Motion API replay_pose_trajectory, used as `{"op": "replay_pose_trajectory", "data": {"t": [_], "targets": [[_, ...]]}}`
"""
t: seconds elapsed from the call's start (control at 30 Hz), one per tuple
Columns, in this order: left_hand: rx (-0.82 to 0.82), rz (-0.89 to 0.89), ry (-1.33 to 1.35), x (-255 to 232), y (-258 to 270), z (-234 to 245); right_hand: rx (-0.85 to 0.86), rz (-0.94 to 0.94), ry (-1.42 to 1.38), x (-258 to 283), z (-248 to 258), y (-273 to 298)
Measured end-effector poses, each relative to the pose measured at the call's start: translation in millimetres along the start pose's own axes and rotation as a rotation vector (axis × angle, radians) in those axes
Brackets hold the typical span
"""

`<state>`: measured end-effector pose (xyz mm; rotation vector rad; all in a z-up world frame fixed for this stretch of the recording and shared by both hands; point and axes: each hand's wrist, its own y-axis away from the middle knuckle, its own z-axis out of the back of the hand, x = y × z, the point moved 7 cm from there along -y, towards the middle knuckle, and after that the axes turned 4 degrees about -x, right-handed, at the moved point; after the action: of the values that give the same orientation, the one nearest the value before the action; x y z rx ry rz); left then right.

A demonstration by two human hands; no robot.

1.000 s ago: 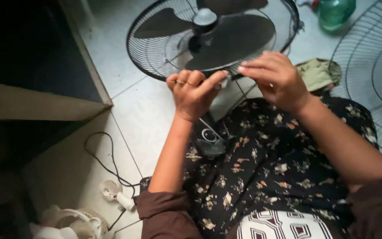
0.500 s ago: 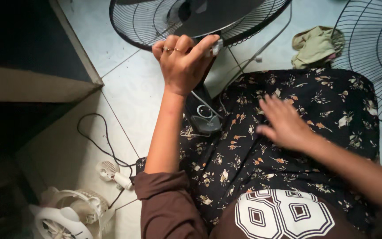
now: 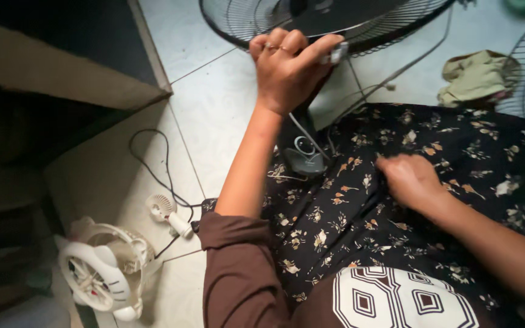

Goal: The person uses a screwdriver to remove a small plastic piece from the fan's neck, then removes the front grille. They reattach the grille and secure it with the plastic piece and screwdriver. The fan remains on the floor during the task.

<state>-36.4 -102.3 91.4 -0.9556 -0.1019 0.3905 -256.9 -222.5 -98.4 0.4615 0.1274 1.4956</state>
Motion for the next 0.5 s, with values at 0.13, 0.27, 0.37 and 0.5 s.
{"op": "replay_pose_trajectory", "data": {"t": [0.13, 0.27, 0.37, 0.5], "targets": [[-0.021, -0.010, -0.013, 4, 0, -1, -0.480, 0.163, -0.502, 39, 43, -28], [-0.004, -0.040, 0.024, 14, -1, 2, -0.052, 0.061, -1.021, 80, -10, -94], [0.038, -0.073, 0.062, 23, 0, 5, 0.069, 0.064, -1.336, 106, -37, -110], [0.062, -0.085, 0.111, 34, -7, -1, -0.082, 0.079, -1.180, 126, -47, -135]]}}
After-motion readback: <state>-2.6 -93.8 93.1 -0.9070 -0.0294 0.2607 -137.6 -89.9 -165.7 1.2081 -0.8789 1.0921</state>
